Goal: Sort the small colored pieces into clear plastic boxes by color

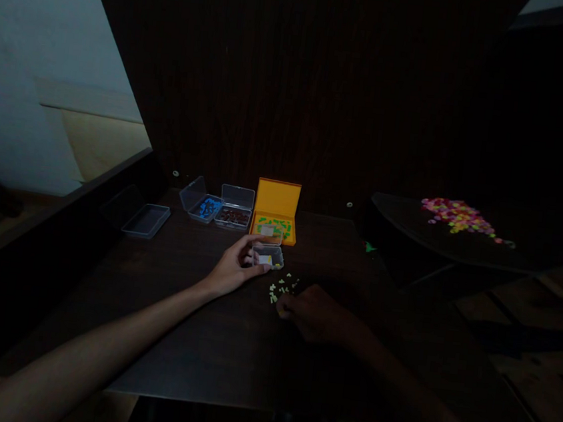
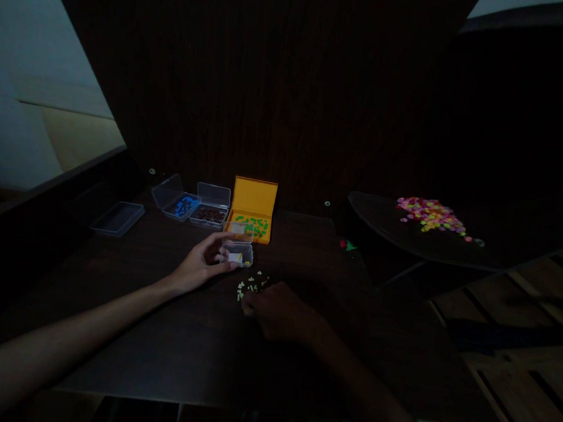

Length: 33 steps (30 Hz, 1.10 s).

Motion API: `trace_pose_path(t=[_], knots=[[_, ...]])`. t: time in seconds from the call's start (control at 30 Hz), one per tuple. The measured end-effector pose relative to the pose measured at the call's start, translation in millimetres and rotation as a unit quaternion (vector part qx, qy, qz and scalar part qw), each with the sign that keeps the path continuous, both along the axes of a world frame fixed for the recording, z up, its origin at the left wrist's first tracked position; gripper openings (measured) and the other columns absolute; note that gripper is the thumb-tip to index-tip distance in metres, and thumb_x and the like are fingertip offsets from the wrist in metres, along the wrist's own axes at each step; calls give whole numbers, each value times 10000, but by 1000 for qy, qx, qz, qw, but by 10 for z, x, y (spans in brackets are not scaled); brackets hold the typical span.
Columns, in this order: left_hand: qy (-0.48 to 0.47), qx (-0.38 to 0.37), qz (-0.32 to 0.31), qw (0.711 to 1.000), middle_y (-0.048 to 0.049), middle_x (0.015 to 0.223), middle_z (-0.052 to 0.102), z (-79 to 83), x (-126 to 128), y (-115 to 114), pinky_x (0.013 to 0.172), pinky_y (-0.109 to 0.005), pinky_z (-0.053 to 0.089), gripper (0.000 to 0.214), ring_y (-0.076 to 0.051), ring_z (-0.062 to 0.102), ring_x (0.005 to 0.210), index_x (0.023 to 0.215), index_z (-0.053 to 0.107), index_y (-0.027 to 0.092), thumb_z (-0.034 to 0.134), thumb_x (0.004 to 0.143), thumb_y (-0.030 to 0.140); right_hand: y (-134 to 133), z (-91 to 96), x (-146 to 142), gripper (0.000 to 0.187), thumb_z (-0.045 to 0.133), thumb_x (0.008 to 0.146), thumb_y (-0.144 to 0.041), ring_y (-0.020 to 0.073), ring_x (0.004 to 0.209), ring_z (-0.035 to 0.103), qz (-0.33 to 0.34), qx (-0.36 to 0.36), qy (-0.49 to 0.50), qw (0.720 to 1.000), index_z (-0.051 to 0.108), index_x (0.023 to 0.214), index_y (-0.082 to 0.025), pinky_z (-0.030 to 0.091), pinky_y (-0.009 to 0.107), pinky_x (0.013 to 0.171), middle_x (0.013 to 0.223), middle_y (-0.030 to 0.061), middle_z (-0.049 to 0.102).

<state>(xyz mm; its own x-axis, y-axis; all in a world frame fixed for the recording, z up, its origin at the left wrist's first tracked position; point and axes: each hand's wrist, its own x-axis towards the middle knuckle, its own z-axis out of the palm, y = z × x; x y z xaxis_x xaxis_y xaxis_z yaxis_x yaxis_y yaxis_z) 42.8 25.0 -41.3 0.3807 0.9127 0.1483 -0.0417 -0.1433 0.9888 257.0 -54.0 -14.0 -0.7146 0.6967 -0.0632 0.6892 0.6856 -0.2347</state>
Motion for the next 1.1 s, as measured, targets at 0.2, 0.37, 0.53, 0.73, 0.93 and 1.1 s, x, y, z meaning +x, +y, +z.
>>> trace_pose_path(t=[0.2, 0.37, 0.53, 0.73, 0.93, 1.1], knots=[[6, 13, -7, 1000, -36, 1008, 579, -4, -6, -8, 723, -251, 497, 583, -89, 539, 740, 1175, 525, 185, 779, 652, 224, -14, 54, -48, 114, 530, 841, -162, 152, 640, 575, -21, -27, -6, 999, 562, 946, -192, 296, 253, 582, 774, 32, 666], [2, 31, -26, 999, -54, 1037, 590, 1, -6, -52, 752, -266, 508, 578, -115, 573, 808, 1200, 501, 182, 760, 685, 223, 63, 53, 17, 95, 452, 932, -272, 114, 636, 583, -108, -83, 221, 966, 515, 951, -204, 365, 210, 595, 789, -3, 647], [14, 62, -45, 997, -98, 1127, 574, 22, 2, -132, 826, -309, 514, 576, -161, 593, 922, 1220, 497, 168, 749, 705, 223, 140, -32, 36, 152, 403, 952, -332, 121, 613, 589, -203, -62, 308, 927, 484, 944, -204, 364, 216, 561, 784, 1, 644], [53, 126, -77, 988, -102, 1161, 552, 17, -13, -176, 840, -328, 531, 577, -181, 593, 956, 1235, 511, 187, 748, 713, 250, 208, -124, -28, 149, 382, 951, -328, 132, 527, 554, -221, -59, 279, 933, 472, 951, -210, 328, 228, 534, 642, -31, 609], [73, 151, -77, 983, -89, 1119, 552, 3, -13, -181, 795, -320, 550, 592, -149, 598, 851, 1242, 513, 189, 750, 706, 274, 208, -120, -38, 195, 384, 955, -371, 146, 604, 613, -226, -38, 264, 937, 492, 970, -210, 372, 236, 604, 707, -6, 665], [81, 161, -81, 980, -92, 1141, 547, 35, -13, -183, 793, -328, 555, 576, -163, 605, 881, 1232, 517, 197, 744, 708, 273, 206, -176, -45, 206, 415, 939, -378, 130, 533, 581, -230, -8, 250, 941, 520, 973, -204, 361, 223, 572, 626, -25, 638]])
